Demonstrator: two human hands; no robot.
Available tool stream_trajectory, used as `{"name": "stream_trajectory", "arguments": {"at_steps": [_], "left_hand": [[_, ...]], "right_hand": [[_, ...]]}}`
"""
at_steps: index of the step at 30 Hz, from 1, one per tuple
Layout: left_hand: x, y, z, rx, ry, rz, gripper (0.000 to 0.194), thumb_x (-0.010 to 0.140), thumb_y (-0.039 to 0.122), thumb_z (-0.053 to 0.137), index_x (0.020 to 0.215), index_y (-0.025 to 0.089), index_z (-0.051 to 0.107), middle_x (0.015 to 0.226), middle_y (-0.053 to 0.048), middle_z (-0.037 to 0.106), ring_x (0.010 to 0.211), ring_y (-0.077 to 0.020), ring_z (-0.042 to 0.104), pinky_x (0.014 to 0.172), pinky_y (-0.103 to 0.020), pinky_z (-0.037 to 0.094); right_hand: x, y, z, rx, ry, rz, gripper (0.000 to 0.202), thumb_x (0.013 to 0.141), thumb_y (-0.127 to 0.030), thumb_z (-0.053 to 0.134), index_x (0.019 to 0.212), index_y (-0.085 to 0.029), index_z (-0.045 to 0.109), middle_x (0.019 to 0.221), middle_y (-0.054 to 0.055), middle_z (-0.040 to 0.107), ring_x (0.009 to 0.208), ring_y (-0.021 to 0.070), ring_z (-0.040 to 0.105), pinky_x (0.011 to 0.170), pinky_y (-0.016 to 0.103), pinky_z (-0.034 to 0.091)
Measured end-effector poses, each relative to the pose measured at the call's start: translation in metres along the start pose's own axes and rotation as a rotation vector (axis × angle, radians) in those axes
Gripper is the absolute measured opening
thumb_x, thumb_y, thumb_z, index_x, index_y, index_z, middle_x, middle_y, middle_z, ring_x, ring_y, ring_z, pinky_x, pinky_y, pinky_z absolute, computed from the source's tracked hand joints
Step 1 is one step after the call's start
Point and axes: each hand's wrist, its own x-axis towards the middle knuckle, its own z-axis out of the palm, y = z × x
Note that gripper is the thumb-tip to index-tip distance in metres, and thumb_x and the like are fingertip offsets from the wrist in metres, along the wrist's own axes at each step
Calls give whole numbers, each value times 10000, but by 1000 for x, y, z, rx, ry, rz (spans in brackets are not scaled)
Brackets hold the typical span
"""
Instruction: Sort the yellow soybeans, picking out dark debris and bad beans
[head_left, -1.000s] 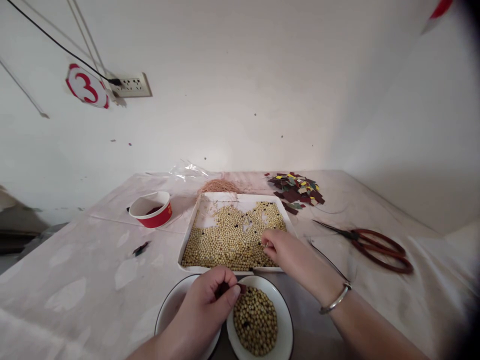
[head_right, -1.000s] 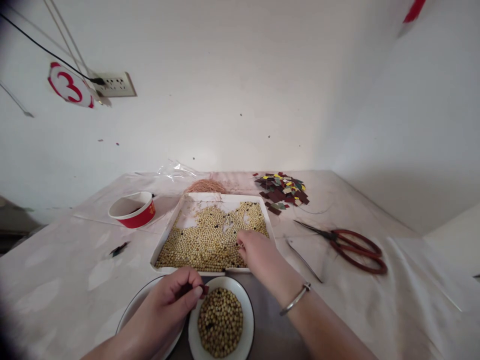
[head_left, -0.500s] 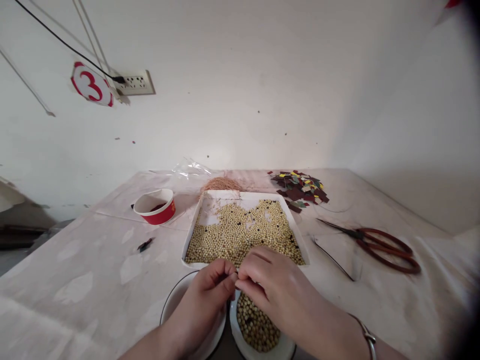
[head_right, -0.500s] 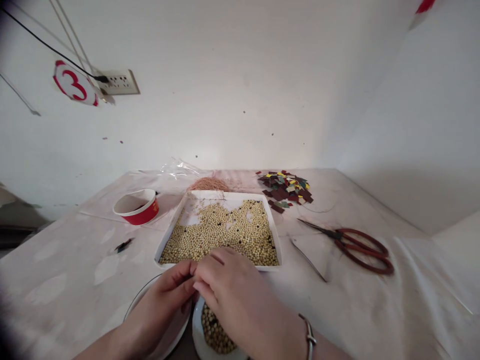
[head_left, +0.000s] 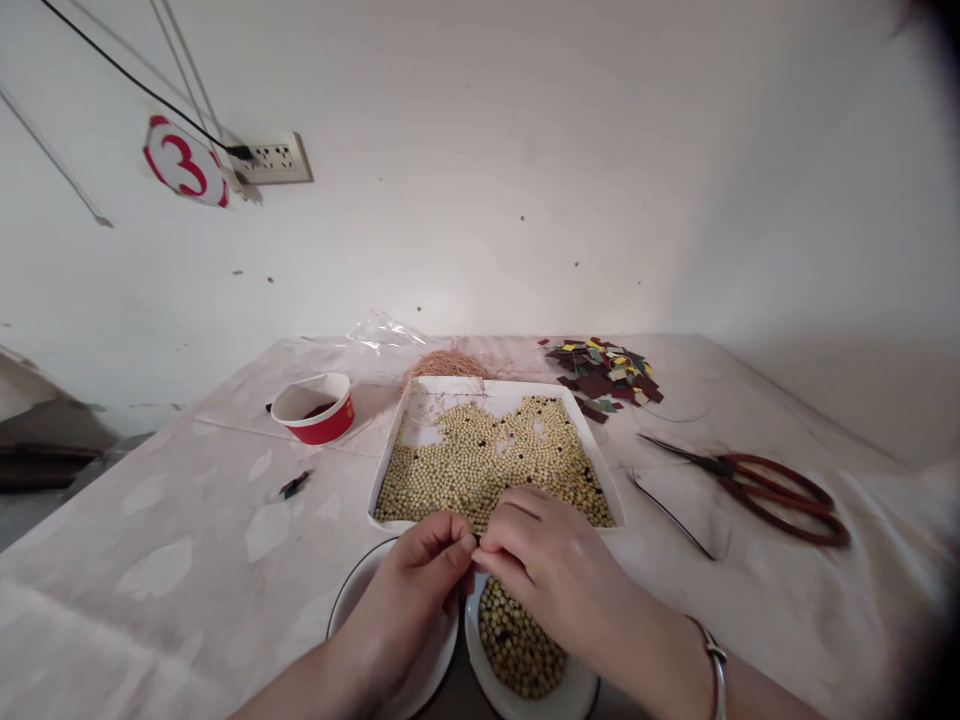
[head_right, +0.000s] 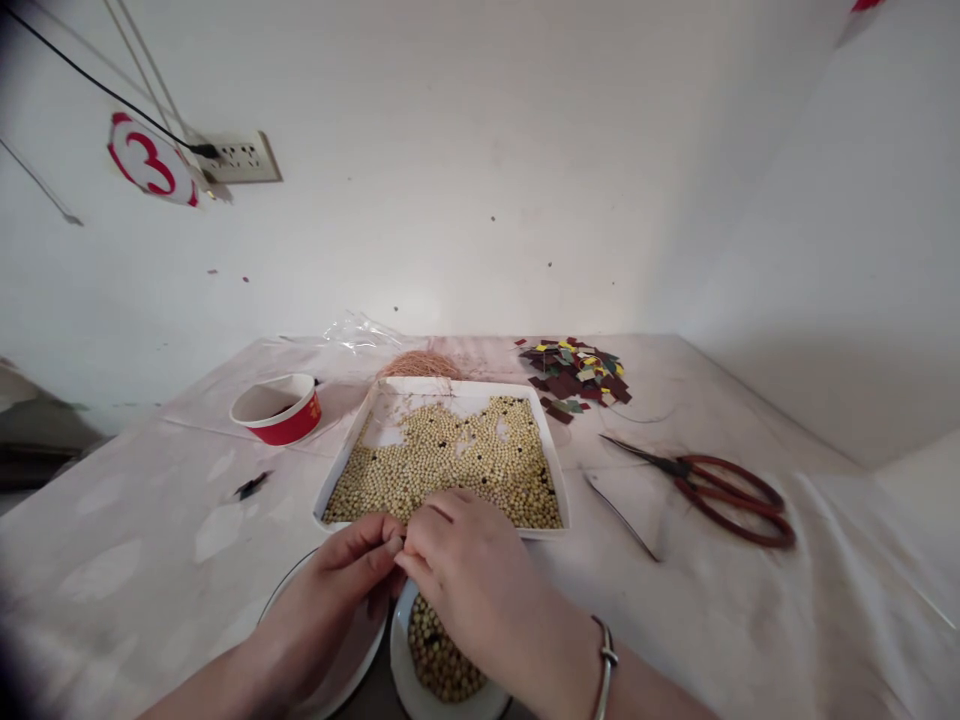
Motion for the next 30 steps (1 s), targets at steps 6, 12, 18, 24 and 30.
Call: {"name": "stream_trajectory", "arguments": {"at_steps": [6,12,18,24,30], "left_hand": [[0,1,-1,-21,7,1,216,829,298,534,688,146,473,599,35,436,560,-77,344,526,-218,241],[-1,4,0,-43,7,-9,224,836,287,521,672,146,464,592,35,441,553,-75,344,524,-217,243],[-1,5,1,-5,12,-11,232,844,292,515,671,144,469,579,36,440,541,-75,340,517,-220,236],[-1,3,1,-42,6,-4,228,847,293,516,682,142,472,591,33,445,547,-75,340,517,-219,239],[-1,3,1,-37,10,-9,228,845,299,515,683,142,477,599,25,462,550,-80,349,516,-223,238]], "right_hand": [[1,3,0,-24,13,24,137,829,-173,561,697,-187,529,740,-6,551,719,133,494,649,272,371],[1,3,1,-6,11,15,145,831,-180,553,691,-186,515,736,3,548,713,145,497,638,282,361],[0,2,0,13,-6,9,130,840,-189,547,713,-187,518,758,4,550,734,147,500,656,285,366],[0,3,0,18,3,44,137,817,-178,573,692,-188,518,732,-8,544,717,136,496,641,267,366],[1,2,-1,25,7,65,138,813,-162,574,688,-181,518,726,-14,534,716,130,491,647,264,361]]}}
